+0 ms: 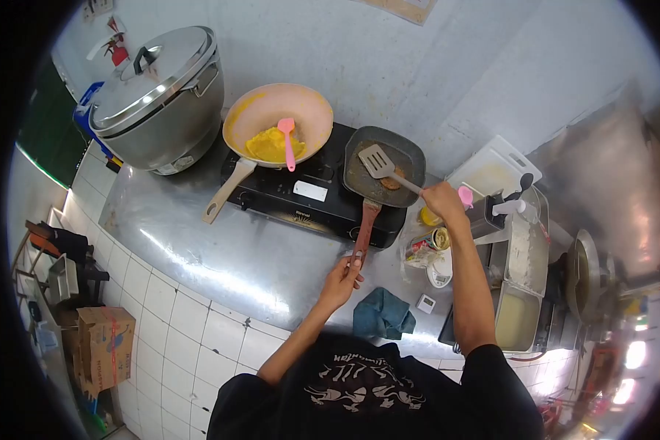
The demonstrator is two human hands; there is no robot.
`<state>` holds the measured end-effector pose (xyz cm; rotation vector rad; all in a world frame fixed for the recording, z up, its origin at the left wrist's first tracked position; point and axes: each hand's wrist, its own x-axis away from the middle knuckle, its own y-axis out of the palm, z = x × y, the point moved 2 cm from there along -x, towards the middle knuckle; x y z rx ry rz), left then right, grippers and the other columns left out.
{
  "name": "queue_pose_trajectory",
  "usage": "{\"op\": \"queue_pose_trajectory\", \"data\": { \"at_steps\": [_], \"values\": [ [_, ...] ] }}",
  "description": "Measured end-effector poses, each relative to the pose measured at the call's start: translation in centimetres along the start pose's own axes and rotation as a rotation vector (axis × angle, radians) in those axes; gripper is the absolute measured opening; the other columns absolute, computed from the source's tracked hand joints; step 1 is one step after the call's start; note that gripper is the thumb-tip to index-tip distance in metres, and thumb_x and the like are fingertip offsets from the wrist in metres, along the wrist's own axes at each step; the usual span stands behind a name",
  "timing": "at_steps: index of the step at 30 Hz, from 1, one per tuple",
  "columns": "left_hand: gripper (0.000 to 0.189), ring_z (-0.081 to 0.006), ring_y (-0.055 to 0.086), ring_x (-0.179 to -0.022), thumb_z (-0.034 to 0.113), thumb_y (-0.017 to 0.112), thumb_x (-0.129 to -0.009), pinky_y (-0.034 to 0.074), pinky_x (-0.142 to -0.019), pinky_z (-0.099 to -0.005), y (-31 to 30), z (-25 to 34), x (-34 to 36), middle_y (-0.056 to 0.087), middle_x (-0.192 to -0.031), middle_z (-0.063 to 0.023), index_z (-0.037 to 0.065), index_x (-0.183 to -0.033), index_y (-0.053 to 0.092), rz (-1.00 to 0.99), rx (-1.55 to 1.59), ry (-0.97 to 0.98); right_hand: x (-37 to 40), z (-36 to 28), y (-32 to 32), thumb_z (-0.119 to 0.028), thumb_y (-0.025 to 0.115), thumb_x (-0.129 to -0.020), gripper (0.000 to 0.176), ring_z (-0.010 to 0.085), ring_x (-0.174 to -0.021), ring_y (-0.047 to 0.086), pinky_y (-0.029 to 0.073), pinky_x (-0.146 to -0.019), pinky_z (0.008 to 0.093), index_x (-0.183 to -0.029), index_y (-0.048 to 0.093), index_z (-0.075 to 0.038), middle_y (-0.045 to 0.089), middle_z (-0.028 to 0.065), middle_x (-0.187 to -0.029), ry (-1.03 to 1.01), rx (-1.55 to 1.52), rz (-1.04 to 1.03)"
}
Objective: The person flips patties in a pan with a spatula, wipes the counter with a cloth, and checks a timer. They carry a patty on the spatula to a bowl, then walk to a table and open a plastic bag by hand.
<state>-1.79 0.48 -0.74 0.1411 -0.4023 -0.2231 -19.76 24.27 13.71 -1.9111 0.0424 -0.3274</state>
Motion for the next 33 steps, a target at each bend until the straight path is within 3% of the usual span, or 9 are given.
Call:
{"op": "queue_pose_trajectory", "data": {
  "at_steps": [2,6,9,11,14,24,30,32,33],
  "values": [
    [0.049,-0.0112,0.059,-0.068,0.049,0.047,-0.101,0.044,-0.061,-0.025,0.3,-0.1,0.2,0.065,-0.084,-0.0055,0.008,-0.126,0.053,0.014,0.028,0.034,-0.8,0.2,-0.2,-0.034,0.055,-0.08,0.043,0.0462,-0.101,0.064,0.05,-0.09,0.05,-0.099,0.072,0.0,0.068,0.0273,-0.104,-0.016,0.147,-0.052],
    [0.048,-0.011,0.059,-0.068,0.049,0.047,-0.101,0.043,-0.059,-0.0239,-1.4,0.5,-1.0,0.065,-0.084,-0.0057,0.007,-0.124,0.053,0.015,-0.022,0.043,-1.9,-1.0,0.3,-0.033,0.055,-0.08,0.041,0.0467,-0.099,0.064,0.05,-0.088,0.0497,-0.092,0.072,0.003,0.067,0.0298,-0.101,0.041,0.112,-0.001],
    [0.047,-0.0109,0.058,-0.068,0.048,0.048,-0.101,0.041,-0.058,-0.0232,-0.7,0.2,-0.4,0.065,-0.084,-0.0052,0.007,-0.124,0.054,0.009,0.018,0.036,-2.5,1.3,1.3,-0.034,0.056,-0.082,0.04,0.0441,-0.096,0.066,0.05,-0.087,0.0496,-0.093,0.072,0.001,0.067,0.0287,-0.098,-0.038,0.159,-0.025],
    [0.043,-0.0114,0.06,-0.07,0.043,0.053,-0.101,0.044,-0.06,-0.0242,-0.2,0.4,-0.3,0.064,-0.083,-0.0049,0.006,-0.123,0.054,0.005,0.005,0.043,0.2,0.3,-1.0,-0.031,0.058,-0.086,0.035,0.043,-0.082,0.066,0.052,-0.074,0.0466,-0.09,0.072,0.001,0.067,0.0279,-0.086,-0.22,0.004,0.033],
    [0.038,-0.0124,0.061,-0.074,0.036,0.057,-0.1,0.048,-0.063,-0.0255,-0.1,-1.5,-0.9,0.062,-0.084,-0.0048,0.005,-0.121,0.055,0.011,0.039,0.115,2.4,2.2,-3.0,-0.037,0.057,-0.085,0.036,0.0402,-0.094,0.066,0.051,-0.083,0.0476,-0.1,0.074,-0.009,0.069,0.0231,-0.094,-0.059,-0.105,0.048],
    [0.033,-0.0128,0.062,-0.077,0.033,0.059,-0.099,0.049,-0.064,-0.026,0.0,-1.0,-0.2,0.061,-0.084,-0.0053,0.004,-0.114,0.058,0.039,0.074,0.1,7.5,1.8,-0.8,-0.035,0.058,-0.086,0.034,0.0424,-0.093,0.066,0.052,-0.085,0.0474,-0.104,0.074,-0.012,0.069,0.0248,-0.092,0.065,0.139,0.129],
    [0.042,-0.0109,0.061,-0.07,0.04,0.06,-0.098,0.05,-0.062,-0.0262,-0.3,-1.6,-0.7,0.061,-0.077,-0.0049,0.004,-0.119,0.058,0.038,0.048,0.125,6.7,1.9,-2.7,-0.031,0.056,-0.09,0.031,0.042,-0.095,0.065,0.051,-0.085,0.0499,-0.105,0.073,-0.01,0.069,0.0231,-0.097,-0.039,0.105,0.115],
    [0.044,-0.0112,0.062,-0.07,0.041,0.059,-0.098,0.05,-0.062,-0.0267,-0.3,-1.9,-0.5,0.062,-0.078,-0.0053,0.004,-0.121,0.057,0.034,0.054,0.134,6.6,1.5,-3.7,-0.025,0.057,-0.091,0.028,0.0411,-0.092,0.066,0.051,-0.08,0.0494,-0.111,0.071,-0.011,0.069,0.0222,-0.092,-0.165,0.089,0.355],
    [0.044,-0.0112,0.062,-0.07,0.041,0.059,-0.098,0.05,-0.062,-0.0267,-0.3,-1.5,-0.2,0.062,-0.078,-0.0053,0.004,-0.121,0.057,0.039,0.058,0.132,6.5,0.8,-3.8,-0.025,0.057,-0.091,0.028,0.0411,-0.092,0.066,0.051,-0.08,0.0494,-0.111,0.071,-0.011,0.069,0.0222,-0.092,-0.17,0.091,0.349]
  ]
}}
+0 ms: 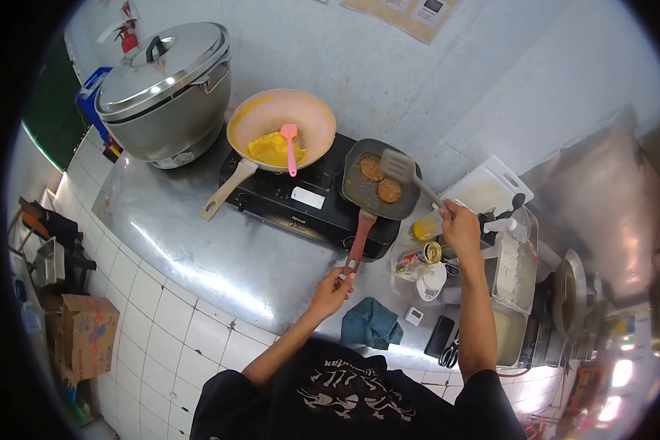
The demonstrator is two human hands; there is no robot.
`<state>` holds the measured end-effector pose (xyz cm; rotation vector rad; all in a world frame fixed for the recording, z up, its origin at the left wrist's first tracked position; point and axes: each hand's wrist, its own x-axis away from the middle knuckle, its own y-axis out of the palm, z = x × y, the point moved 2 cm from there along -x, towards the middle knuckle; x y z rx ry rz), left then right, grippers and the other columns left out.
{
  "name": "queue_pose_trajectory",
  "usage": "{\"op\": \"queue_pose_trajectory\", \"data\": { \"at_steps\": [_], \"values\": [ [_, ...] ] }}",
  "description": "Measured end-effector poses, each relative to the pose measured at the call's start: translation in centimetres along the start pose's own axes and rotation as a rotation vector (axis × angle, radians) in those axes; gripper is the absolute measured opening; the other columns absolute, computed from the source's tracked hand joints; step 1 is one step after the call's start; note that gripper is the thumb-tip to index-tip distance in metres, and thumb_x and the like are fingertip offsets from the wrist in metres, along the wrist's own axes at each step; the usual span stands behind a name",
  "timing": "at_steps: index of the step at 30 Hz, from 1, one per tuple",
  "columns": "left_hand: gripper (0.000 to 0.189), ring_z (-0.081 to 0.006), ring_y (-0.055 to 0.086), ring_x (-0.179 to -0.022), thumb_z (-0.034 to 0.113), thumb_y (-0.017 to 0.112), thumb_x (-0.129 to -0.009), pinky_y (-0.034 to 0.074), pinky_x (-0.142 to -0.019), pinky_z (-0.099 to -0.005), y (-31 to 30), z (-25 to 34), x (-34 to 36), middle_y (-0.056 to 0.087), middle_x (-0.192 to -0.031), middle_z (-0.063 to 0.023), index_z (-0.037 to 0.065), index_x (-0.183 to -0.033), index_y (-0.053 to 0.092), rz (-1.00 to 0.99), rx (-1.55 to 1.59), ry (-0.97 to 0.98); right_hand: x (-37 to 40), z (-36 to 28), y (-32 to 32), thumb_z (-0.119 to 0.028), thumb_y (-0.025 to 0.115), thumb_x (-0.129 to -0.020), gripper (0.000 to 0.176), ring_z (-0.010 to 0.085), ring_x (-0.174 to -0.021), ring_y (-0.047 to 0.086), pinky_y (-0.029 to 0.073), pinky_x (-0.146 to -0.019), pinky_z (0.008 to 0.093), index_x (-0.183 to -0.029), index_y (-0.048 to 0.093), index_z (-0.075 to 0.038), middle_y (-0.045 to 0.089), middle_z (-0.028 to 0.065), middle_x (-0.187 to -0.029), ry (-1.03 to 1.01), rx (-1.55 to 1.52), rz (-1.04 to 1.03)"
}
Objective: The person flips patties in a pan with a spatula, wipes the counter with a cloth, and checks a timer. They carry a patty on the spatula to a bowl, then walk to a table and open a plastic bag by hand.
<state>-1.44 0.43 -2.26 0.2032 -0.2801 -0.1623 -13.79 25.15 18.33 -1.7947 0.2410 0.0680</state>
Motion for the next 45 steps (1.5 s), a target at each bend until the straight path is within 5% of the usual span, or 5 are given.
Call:
{"op": "queue_pose_trajectory", "data": {
  "at_steps": [9,14,32,45],
  "values": [
    [0.038,-0.0134,0.061,-0.071,0.034,0.057,-0.1,0.049,-0.062,-0.0259,0.3,0.4,0.4,0.061,-0.079,-0.0076,0.005,-0.124,0.055,0.01,0.031,-0.018,-2.0,-4.7,-0.3,-0.015,0.057,-0.088,0.032,0.0385,-0.078,0.068,0.051,-0.069,0.0517,-0.119,0.068,-0.015,0.069,0.0197,-0.083,-0.23,0.318,-0.086],
    [0.045,-0.012,0.062,-0.068,0.041,0.059,-0.098,0.051,-0.061,-0.0273,0.2,0.1,0.3,0.061,-0.075,-0.0057,0.006,-0.125,0.055,0.009,-0.015,-0.008,-2.4,-4.7,0.8,-0.012,0.055,-0.087,0.033,0.0369,-0.071,0.068,0.051,-0.062,0.0495,-0.117,0.068,-0.015,0.068,0.0177,-0.075,-0.341,0.355,0.033],
    [0.042,-0.0125,0.061,-0.075,0.034,0.058,-0.099,0.049,-0.064,-0.0262,-0.1,0.2,0.3,0.061,-0.082,-0.0063,0.004,-0.128,0.054,-0.023,0.001,-0.051,-3.5,-7.6,0.5,-0.01,0.053,-0.086,0.024,0.0394,-0.076,0.068,0.052,-0.066,0.0518,-0.106,0.066,-0.007,0.068,0.0195,-0.078,-0.302,0.29,0.009],
    [0.047,-0.0113,0.061,-0.07,0.042,0.06,-0.097,0.05,-0.063,-0.0264,-0.2,-0.5,0.0,0.061,-0.077,-0.0055,0.005,-0.125,0.056,-0.012,0.0,-0.002,-3.1,-6.0,2.5,-0.016,0.056,-0.09,0.026,0.0398,-0.077,0.067,0.052,-0.066,0.0513,-0.113,0.068,-0.013,0.069,0.0199,-0.082,-0.237,0.275,0.007]
  ]
}}
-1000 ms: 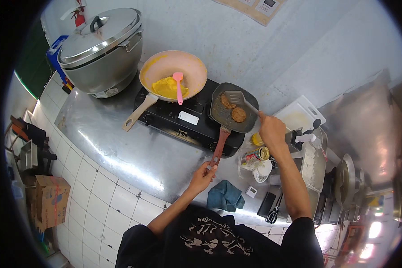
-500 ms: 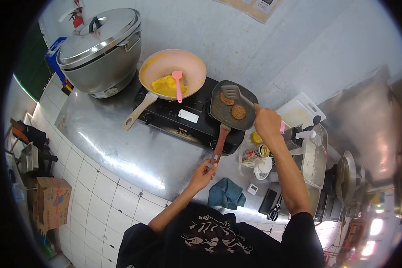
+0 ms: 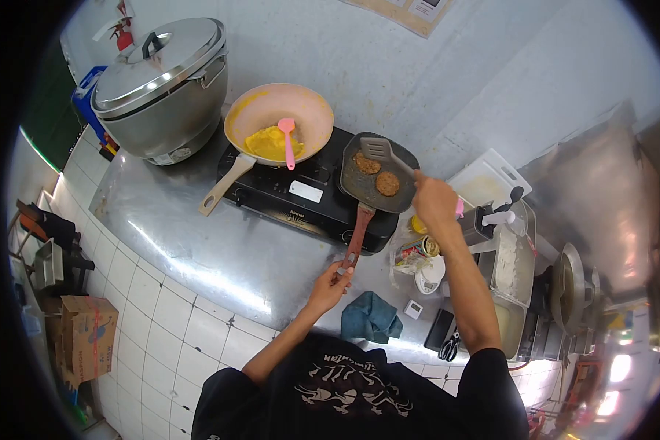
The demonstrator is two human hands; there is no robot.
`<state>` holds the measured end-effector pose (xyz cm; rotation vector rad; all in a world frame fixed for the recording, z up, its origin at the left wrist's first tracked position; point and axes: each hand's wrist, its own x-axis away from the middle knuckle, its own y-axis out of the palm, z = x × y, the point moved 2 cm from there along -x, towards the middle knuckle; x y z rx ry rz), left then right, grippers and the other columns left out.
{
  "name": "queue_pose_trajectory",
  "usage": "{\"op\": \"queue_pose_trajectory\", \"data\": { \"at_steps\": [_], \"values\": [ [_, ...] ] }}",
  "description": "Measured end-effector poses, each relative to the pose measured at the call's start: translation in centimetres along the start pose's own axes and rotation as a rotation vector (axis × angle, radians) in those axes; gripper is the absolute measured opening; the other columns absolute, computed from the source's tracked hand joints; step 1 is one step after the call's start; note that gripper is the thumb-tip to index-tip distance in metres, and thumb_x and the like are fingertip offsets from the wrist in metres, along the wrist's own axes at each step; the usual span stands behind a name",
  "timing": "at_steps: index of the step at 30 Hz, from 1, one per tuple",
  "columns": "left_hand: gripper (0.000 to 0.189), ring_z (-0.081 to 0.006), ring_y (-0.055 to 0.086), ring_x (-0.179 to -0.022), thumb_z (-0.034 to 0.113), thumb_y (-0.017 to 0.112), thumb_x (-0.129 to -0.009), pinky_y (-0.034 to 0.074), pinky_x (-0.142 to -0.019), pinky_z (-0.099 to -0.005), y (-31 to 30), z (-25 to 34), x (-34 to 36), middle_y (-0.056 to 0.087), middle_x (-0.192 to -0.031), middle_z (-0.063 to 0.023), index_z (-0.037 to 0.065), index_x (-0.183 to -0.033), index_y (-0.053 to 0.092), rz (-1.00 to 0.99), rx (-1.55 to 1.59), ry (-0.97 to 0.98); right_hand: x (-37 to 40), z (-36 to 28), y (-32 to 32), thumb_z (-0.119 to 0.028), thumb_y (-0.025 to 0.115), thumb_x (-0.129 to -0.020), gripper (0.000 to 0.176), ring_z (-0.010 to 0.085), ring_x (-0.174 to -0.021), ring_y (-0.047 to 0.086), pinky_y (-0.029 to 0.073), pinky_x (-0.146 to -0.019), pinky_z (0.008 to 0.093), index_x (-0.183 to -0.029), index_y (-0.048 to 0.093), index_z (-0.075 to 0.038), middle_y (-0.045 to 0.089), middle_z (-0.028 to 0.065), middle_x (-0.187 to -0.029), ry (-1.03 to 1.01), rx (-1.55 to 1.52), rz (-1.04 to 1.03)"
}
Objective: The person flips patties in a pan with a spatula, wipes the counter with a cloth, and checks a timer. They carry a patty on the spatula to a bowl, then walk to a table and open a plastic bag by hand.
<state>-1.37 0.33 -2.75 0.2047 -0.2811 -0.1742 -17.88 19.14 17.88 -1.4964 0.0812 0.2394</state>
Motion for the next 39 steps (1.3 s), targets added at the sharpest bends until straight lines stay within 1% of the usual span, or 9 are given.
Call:
{"op": "queue_pose_trajectory", "data": {
  "at_steps": [3,5,9,11,29,31,35,37,39],
  "values": [
    [0.045,-0.011,0.061,-0.07,0.042,0.06,-0.097,0.049,-0.062,-0.0262,-0.1,-1.0,0.0,0.062,-0.077,-0.0055,0.005,-0.123,0.057,-0.01,0.013,-0.016,1.7,1.5,-4.2,-0.017,0.057,-0.09,0.025,0.0401,-0.077,0.067,0.051,-0.065,0.0514,-0.112,0.069,-0.013,0.069,0.0199,-0.08,0.034,0.008,0.017],
    [0.039,-0.0108,0.06,-0.068,0.039,0.059,-0.098,0.049,-0.062,-0.026,0.1,-0.6,-0.2,0.062,-0.076,-0.005,0.004,-0.115,0.058,0.004,0.021,-0.02,3.1,2.4,-5.9,-0.015,0.056,-0.089,0.023,0.0381,-0.076,0.068,0.053,-0.065,0.05,-0.107,0.068,-0.011,0.069,0.0179,-0.078,-0.005,0.059,0.024],
    [0.032,-0.0105,0.059,-0.066,0.036,0.058,-0.099,0.048,-0.061,-0.0257,0.5,0.4,-0.1,0.062,-0.075,-0.0049,0.004,-0.104,0.058,0.012,0.091,-0.025,5.4,3.4,-3.2,-0.015,0.056,-0.089,0.031,0.0368,-0.073,0.068,0.052,-0.062,0.0498,-0.117,0.068,-0.014,0.069,0.0169,-0.079,0.025,0.138,-0.105],
    [0.029,-0.0103,0.057,-0.064,0.033,0.057,-0.1,0.046,-0.059,-0.0256,0.7,1.4,0.1,0.063,-0.075,-0.0055,0.004,-0.099,0.056,0.029,0.077,-0.059,5.7,3.9,-3.3,-0.016,0.056,-0.09,0.034,0.0361,-0.073,0.068,0.052,-0.061,0.0493,-0.122,0.066,-0.015,0.069,0.017,-0.079,0.016,0.123,-0.093],
    [0.034,-0.0112,0.058,-0.063,0.037,0.056,-0.1,0.046,-0.06,-0.0264,0.6,0.3,0.1,0.063,-0.074,-0.0075,0.004,-0.109,0.056,0.027,0.035,-0.036,6.7,3.1,-3.3,-0.017,0.053,-0.091,0.035,0.0371,-0.071,0.068,0.052,-0.059,0.0491,-0.123,0.066,-0.015,0.067,0.0157,-0.078,-0.017,0.125,-0.073],
    [0.035,-0.0111,0.058,-0.063,0.037,0.056,-0.1,0.046,-0.06,-0.0263,0.5,0.2,0.1,0.063,-0.074,-0.0072,0.003,-0.109,0.057,0.027,0.042,-0.024,6.7,3.2,-4.3,-0.017,0.056,-0.091,0.027,0.0386,-0.068,0.067,0.051,-0.057,0.0509,-0.115,0.067,-0.014,0.067,0.0188,-0.073,-0.011,0.064,0.018],
    [0.032,-0.0109,0.056,-0.065,0.036,0.055,-0.101,0.045,-0.061,-0.025,0.6,0.9,0.4,0.062,-0.077,-0.0064,0.005,-0.11,0.056,0.02,0.045,-0.052,7.1,3.7,-3.2,-0.016,0.057,-0.09,0.026,0.0384,-0.07,0.068,0.051,-0.059,0.0504,-0.114,0.067,-0.014,0.067,0.0194,-0.073,-0.011,0.122,-0.009],
    [0.033,-0.0109,0.056,-0.065,0.036,0.055,-0.101,0.045,-0.061,-0.025,0.5,0.6,0.3,0.062,-0.077,-0.0063,0.005,-0.111,0.056,0.018,0.035,-0.052,6.8,4.3,-3.9,-0.017,0.055,-0.09,0.033,0.0366,-0.072,0.068,0.052,-0.059,0.0491,-0.122,0.065,-0.015,0.067,0.0154,-0.078,0.031,0.097,-0.07],
    [0.034,-0.0109,0.056,-0.065,0.037,0.055,-0.101,0.045,-0.061,-0.0249,0.3,0.5,0.4,0.063,-0.077,-0.0062,0.005,-0.112,0.056,0.014,0.017,-0.054,7.0,4.5,-2.8,-0.017,0.055,-0.091,0.033,0.0367,-0.073,0.068,0.052,-0.059,0.0494,-0.122,0.065,-0.015,0.067,0.0156,-0.078,0.033,0.096,-0.066]
  ]
}}
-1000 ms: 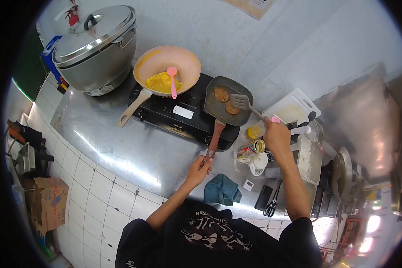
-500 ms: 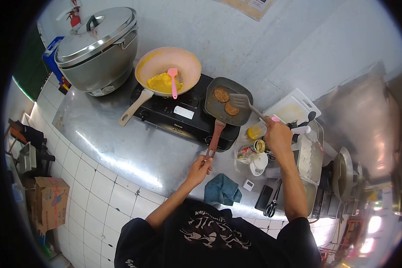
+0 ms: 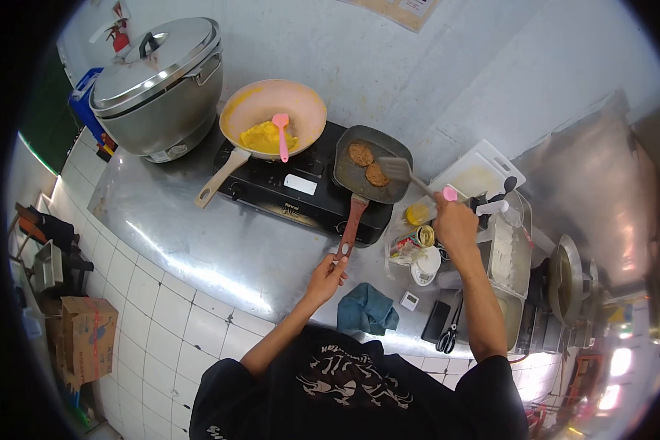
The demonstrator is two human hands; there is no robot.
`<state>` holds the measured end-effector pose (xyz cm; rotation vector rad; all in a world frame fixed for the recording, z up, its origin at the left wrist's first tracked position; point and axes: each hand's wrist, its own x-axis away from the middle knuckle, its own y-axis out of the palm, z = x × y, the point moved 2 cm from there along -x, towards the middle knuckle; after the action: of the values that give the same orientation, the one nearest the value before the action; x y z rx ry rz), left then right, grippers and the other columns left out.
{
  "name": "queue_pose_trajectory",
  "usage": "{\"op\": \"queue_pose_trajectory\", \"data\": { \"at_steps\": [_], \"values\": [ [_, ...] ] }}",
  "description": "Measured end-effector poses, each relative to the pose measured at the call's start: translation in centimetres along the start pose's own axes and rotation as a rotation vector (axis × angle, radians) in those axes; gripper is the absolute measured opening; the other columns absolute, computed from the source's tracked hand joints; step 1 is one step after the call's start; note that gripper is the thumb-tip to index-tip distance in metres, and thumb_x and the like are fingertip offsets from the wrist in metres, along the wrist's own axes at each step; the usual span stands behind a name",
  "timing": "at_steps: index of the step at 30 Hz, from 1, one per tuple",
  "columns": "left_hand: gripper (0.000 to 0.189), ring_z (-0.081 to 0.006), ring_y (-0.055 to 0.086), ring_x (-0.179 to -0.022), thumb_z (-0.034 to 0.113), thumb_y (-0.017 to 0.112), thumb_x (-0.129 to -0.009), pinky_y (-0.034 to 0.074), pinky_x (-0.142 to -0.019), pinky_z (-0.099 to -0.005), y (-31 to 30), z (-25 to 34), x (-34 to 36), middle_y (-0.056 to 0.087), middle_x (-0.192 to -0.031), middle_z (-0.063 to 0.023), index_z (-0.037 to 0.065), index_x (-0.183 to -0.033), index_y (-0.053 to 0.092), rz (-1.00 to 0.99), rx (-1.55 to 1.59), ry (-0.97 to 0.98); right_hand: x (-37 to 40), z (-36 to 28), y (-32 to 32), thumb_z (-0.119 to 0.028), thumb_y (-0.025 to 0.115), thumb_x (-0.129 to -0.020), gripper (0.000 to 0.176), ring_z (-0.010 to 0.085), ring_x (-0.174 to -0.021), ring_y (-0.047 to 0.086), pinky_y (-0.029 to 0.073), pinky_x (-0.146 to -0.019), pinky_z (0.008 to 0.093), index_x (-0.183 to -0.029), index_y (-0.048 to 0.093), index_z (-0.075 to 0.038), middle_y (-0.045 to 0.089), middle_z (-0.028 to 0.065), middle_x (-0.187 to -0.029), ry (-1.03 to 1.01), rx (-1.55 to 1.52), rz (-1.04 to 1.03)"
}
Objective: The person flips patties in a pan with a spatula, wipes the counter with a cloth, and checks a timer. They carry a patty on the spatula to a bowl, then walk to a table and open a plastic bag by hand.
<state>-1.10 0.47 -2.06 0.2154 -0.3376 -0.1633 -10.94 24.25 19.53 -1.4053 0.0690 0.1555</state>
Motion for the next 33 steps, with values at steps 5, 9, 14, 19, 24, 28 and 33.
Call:
{"op": "queue_pose_trajectory", "data": {
  "at_steps": [5,9,14,19,24,28,33],
  "values": [
    [0.036,-0.0111,0.057,-0.064,0.038,0.055,-0.101,0.044,-0.06,-0.0249,0.0,0.2,0.0,0.063,-0.076,-0.0062,0.005,-0.115,0.056,0.005,-0.016,-0.012,-0.2,0.6,-1.0,-0.019,0.054,-0.092,0.031,0.0383,-0.077,0.069,0.053,-0.064,0.0499,-0.12,0.066,-0.014,0.069,0.0185,-0.083,0.065,-0.045,-0.014],
    [0.038,-0.0107,0.057,-0.064,0.041,0.054,-0.1,0.044,-0.059,-0.0242,0.1,0.2,0.0,0.064,-0.077,-0.0056,0.006,-0.116,0.056,-0.003,-0.042,-0.01,-0.1,0.5,2.4,-0.026,0.054,-0.092,0.032,0.0407,-0.092,0.067,0.052,-0.078,0.0502,-0.119,0.068,-0.014,0.069,0.0209,-0.095,0.222,-0.412,0.036],
    [0.041,-0.01,0.058,-0.064,0.045,0.054,-0.1,0.041,-0.058,-0.0226,-0.2,0.6,0.2,0.064,-0.077,-0.0046,0.007,-0.116,0.056,-0.011,-0.082,-0.006,0.5,-1.3,6.5,-0.03,0.053,-0.089,0.035,0.0397,-0.1,0.065,0.05,-0.088,0.0485,-0.114,0.071,-0.014,0.069,0.02,-0.102,0.315,-0.564,-0.183],
    [0.04,-0.0098,0.057,-0.065,0.044,0.054,-0.1,0.041,-0.058,-0.0227,-0.3,0.7,0.3,0.064,-0.078,-0.0043,0.008,-0.116,0.056,-0.008,-0.104,-0.025,-0.9,-0.4,5.7,-0.029,0.051,-0.087,0.036,0.0389,-0.099,0.066,0.051,-0.088,0.0466,-0.111,0.073,-0.015,0.07,0.0203,-0.099,0.313,-0.544,-0.307],
    [0.04,-0.0096,0.057,-0.065,0.044,0.053,-0.1,0.04,-0.058,-0.0229,-0.4,0.8,0.1,0.064,-0.078,-0.0041,0.008,-0.115,0.057,0.001,-0.106,-0.024,-3.5,0.5,4.8,-0.029,0.051,-0.085,0.035,0.039,-0.099,0.066,0.052,-0.088,0.0459,-0.107,0.074,-0.015,0.07,0.0204,-0.098,0.217,-0.526,-0.263],
    [0.039,-0.01,0.057,-0.064,0.043,0.054,-0.1,0.042,-0.059,-0.0229,-0.2,0.7,-0.1,0.064,-0.077,-0.005,0.006,-0.112,0.058,0.01,-0.092,-0.006,-6.0,-0.2,4.5,-0.03,0.05,-0.085,0.036,0.04,-0.101,0.065,0.051,-0.089,0.0472,-0.104,0.075,-0.013,0.07,0.0205,-0.102,0.246,-0.626,-0.158],
    [0.038,-0.0098,0.057,-0.063,0.04,0.054,-0.101,0.044,-0.059,-0.0228,-0.3,0.6,0.2,0.064,-0.075,-0.0057,0.004,-0.11,0.059,0.025,-0.049,-0.006,-7.6,-2.4,5.9,-0.027,0.052,-0.083,0.036,0.0393,-0.099,0.067,0.052,-0.089,0.0442,-0.111,0.074,-0.016,0.071,0.0199,-0.102,0.306,-0.562,-0.219]
  ]
}}
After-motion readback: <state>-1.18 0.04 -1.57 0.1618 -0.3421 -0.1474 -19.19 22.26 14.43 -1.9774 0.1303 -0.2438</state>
